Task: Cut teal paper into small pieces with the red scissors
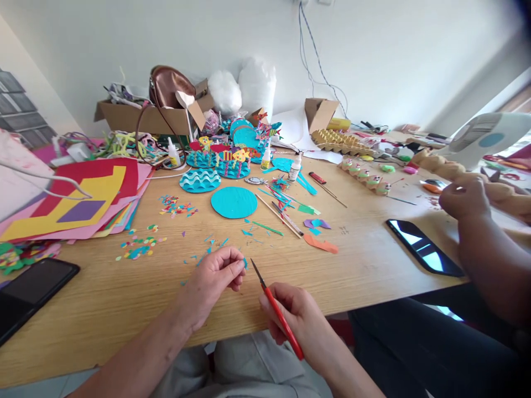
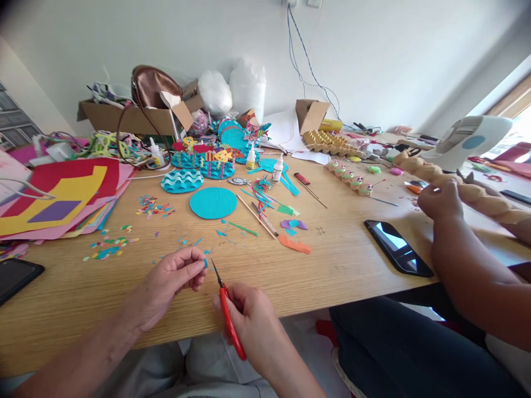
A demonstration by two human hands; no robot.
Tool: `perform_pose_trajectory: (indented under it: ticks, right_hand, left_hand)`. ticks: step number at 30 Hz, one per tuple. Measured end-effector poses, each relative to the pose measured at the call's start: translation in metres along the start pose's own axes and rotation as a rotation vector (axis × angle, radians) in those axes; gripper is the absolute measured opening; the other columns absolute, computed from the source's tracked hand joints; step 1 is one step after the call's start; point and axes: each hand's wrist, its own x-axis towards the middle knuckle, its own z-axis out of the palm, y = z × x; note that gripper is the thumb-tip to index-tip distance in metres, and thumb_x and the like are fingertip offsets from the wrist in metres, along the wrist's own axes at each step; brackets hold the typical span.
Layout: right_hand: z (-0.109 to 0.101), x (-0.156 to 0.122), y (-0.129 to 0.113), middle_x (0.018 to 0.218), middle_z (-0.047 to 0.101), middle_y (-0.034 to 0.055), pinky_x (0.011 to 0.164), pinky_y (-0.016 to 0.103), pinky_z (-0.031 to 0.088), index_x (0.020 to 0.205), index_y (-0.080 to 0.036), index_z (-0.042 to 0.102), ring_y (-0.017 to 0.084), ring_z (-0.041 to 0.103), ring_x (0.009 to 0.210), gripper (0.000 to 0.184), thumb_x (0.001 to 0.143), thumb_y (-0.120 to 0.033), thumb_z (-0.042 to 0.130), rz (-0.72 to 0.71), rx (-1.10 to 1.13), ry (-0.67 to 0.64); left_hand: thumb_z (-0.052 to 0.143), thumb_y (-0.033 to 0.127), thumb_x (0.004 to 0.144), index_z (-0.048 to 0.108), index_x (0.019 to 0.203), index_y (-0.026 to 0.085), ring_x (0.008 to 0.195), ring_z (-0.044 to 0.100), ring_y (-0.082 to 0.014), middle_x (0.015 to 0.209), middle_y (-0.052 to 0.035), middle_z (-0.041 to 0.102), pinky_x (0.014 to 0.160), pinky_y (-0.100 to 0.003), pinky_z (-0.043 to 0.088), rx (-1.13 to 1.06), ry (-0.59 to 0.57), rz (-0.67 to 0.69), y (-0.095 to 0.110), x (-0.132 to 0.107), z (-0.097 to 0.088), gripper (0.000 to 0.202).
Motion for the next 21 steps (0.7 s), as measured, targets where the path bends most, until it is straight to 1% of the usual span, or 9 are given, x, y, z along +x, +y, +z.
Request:
perform_pose_trajectory:
  ticks: [4,6,8,11,14,17,19,21]
  right_hand:
    - [-0.005,-0.001,-0.004,0.045,0.049,-0.0036,0.039,0.018,0.028,0.060,-0.018,0.046,0.007,0.041,0.038,0.035,0.080,-0.046,0.045,0.052,0.070,-0.045]
    - [-0.007,0.000,-0.007,0.045,0.050,-0.0034,0.040,0.019,0.029,0.061,-0.017,0.046,0.008,0.042,0.039,0.035,0.080,-0.046,0.045,0.060,0.076,-0.047]
    - [-0.008,0.005,-0.010,0.046,0.049,-0.0034,0.042,0.020,0.030,0.059,-0.018,0.045,0.008,0.041,0.041,0.033,0.079,-0.044,0.047,0.016,0.077,-0.030]
    - [-0.008,0.016,-0.013,0.052,0.049,-0.0040,0.046,0.021,0.032,0.065,-0.018,0.048,0.009,0.043,0.048,0.020,0.073,-0.035,0.056,-0.110,0.047,0.060]
    - [-0.008,0.027,-0.018,0.062,0.052,-0.0027,0.051,0.022,0.034,0.073,-0.018,0.053,0.010,0.046,0.056,0.009,0.070,-0.025,0.058,-0.243,-0.094,0.164]
    - [-0.010,0.033,-0.026,0.065,0.055,-0.0012,0.051,0.022,0.033,0.072,-0.018,0.053,0.011,0.048,0.058,0.003,0.072,-0.021,0.054,-0.299,-0.230,0.189]
    - [-0.012,0.034,-0.029,0.064,0.056,-0.0012,0.050,0.022,0.031,0.072,-0.018,0.053,0.011,0.047,0.056,0.003,0.073,-0.020,0.051,-0.303,-0.333,0.204]
    - [-0.015,0.033,-0.031,0.061,0.055,-0.0017,0.049,0.022,0.029,0.071,-0.018,0.053,0.011,0.046,0.054,0.004,0.074,-0.019,0.050,-0.300,-0.472,0.233]
  left_hand:
    - [0.057,0.027,0.068,0.053,0.068,0.016,0.055,0.048,-0.0096,0.058,0.0036,0.053,0.053,-0.022,0.039,0.034,0.006,-0.013,0.004,-0.002,-0.005,0.011]
    - [0.056,0.025,0.068,0.053,0.070,0.016,0.055,0.047,-0.0095,0.058,0.0040,0.052,0.053,-0.022,0.039,0.048,0.004,-0.022,0.005,-0.004,-0.007,0.010]
    - [0.056,0.024,0.068,0.052,0.072,0.016,0.055,0.047,-0.0095,0.058,0.0043,0.052,0.054,-0.022,0.039,0.055,-0.005,-0.031,0.006,-0.005,-0.009,0.009]
    - [0.057,0.024,0.068,0.051,0.073,0.017,0.057,0.048,-0.0098,0.059,0.0042,0.052,0.055,-0.022,0.040,0.061,-0.037,-0.038,0.006,-0.007,-0.010,0.011]
    - [0.058,0.025,0.068,0.050,0.072,0.017,0.058,0.049,-0.0102,0.059,0.0040,0.052,0.055,-0.022,0.040,0.080,-0.053,-0.037,0.007,-0.007,-0.010,0.012]
    - [0.056,0.028,0.069,0.049,0.071,0.018,0.057,0.050,-0.0111,0.060,0.0035,0.052,0.054,-0.023,0.041,0.137,-0.058,-0.021,0.006,-0.005,-0.016,0.013]
    - [0.052,0.029,0.071,0.049,0.071,0.019,0.056,0.050,-0.0116,0.061,0.0035,0.052,0.053,-0.023,0.041,0.254,-0.054,0.013,0.005,-0.002,-0.025,0.011]
    - [0.049,0.027,0.072,0.049,0.071,0.019,0.054,0.049,-0.0115,0.059,0.0044,0.051,0.052,-0.023,0.039,0.460,-0.025,0.074,0.005,0.000,-0.038,0.008]
